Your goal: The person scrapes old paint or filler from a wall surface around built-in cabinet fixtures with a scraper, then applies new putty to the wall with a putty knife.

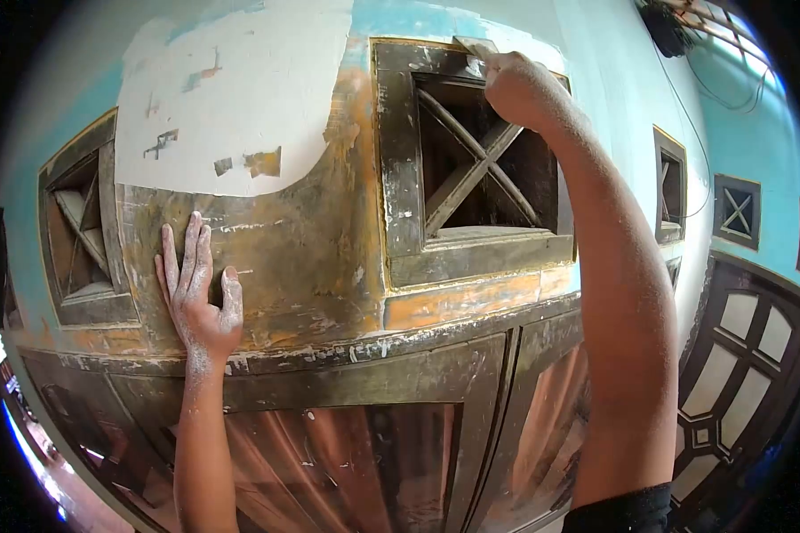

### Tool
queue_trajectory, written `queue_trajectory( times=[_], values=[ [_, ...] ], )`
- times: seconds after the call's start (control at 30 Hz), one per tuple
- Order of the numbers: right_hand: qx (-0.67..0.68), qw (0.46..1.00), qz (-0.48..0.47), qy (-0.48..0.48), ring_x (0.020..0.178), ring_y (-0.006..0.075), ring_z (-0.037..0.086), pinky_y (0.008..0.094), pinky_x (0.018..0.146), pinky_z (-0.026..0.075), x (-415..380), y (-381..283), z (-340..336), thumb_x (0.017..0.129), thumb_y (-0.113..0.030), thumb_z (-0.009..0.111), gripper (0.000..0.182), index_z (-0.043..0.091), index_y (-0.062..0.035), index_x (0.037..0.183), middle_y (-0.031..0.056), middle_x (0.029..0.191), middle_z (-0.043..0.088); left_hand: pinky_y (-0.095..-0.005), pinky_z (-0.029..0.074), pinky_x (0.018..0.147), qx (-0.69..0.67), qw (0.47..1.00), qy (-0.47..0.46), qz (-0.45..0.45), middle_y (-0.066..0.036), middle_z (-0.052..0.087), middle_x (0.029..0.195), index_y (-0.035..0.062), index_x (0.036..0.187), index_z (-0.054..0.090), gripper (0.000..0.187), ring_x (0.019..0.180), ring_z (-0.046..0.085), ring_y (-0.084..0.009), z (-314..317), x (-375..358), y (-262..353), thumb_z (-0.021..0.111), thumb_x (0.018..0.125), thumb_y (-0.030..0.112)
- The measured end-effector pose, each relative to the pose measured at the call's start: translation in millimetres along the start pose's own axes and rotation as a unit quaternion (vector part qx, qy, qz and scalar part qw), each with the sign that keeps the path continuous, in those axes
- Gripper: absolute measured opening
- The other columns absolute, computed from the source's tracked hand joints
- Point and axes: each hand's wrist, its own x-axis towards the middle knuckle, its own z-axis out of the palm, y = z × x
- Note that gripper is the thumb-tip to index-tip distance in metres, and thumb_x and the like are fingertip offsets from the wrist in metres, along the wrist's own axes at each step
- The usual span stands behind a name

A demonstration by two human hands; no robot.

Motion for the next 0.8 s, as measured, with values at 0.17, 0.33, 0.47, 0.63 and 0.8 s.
queue_trajectory(
  times=[0.17,0.33,0.47,0.63,0.8],
  values=[
    [-0.067,0.996,-0.042,0.05,0.096,0.0417,0.071,0.0506,0.089,0.056,54.7,16.0,17.3,0.1,-0.02,0.053,0.034,0.071,-0.0025,0.123,0.026,0.106,0.074,-0.0627,0.017,0.125,0.003,1.0,-0.004,-0.003,-0.007,0.046,0.164,0.0047,0.151,0.054,0.063,0.157,0.027,-0.0434,-1.1,0.4,0.0,0.063,0.091,0.02],
    [-0.152,0.983,-0.092,-0.045,0.092,0.0394,0.071,0.0504,0.09,0.053,52.9,17.3,-5.9,0.105,-0.029,0.054,0.038,0.069,-0.0041,0.13,0.0259,0.103,0.074,-0.0618,0.016,0.126,0.0,1.0,-0.011,0.003,-0.007,0.045,0.165,0.0051,0.152,0.053,0.063,0.157,0.026,-0.0431,-1.0,0.9,-2.7,0.063,0.091,0.021],
    [-0.043,0.999,-0.011,0.0,0.094,0.0375,0.072,0.0481,0.091,0.055,2.0,12.9,-2.1,0.106,-0.029,0.053,0.038,0.069,-0.0064,0.132,0.0263,0.105,0.074,-0.0619,0.016,0.126,0.002,1.0,-0.008,-0.003,-0.008,0.045,0.165,0.005,0.152,0.053,0.063,0.157,0.026,-0.0433,-1.4,-0.2,-0.9,0.063,0.092,0.021],
    [-0.024,0.999,0.02,0.015,0.09,0.0345,0.074,0.0467,0.087,0.058,-9.7,9.4,2.3,0.106,-0.032,0.052,0.042,0.065,-0.0095,0.139,0.0239,0.105,0.075,-0.062,0.016,0.125,0.001,1.0,-0.007,0.001,-0.008,0.045,0.165,0.0049,0.153,0.052,0.063,0.157,0.026,-0.0434,-0.8,-0.8,-0.7,0.062,0.092,0.018],
    [0.041,0.997,0.058,-0.012,0.067,0.0247,0.068,0.0429,0.06,0.056,5.5,13.6,3.9,0.106,-0.032,0.051,0.04,0.067,-0.0074,0.133,0.0148,0.082,0.071,-0.0617,0.016,0.125,0.004,1.0,-0.01,-0.006,-0.008,0.044,0.166,0.0055,0.154,0.051,0.064,0.158,0.026,-0.043,-0.3,-0.9,2.7,0.062,0.092,0.018]
  ],
)
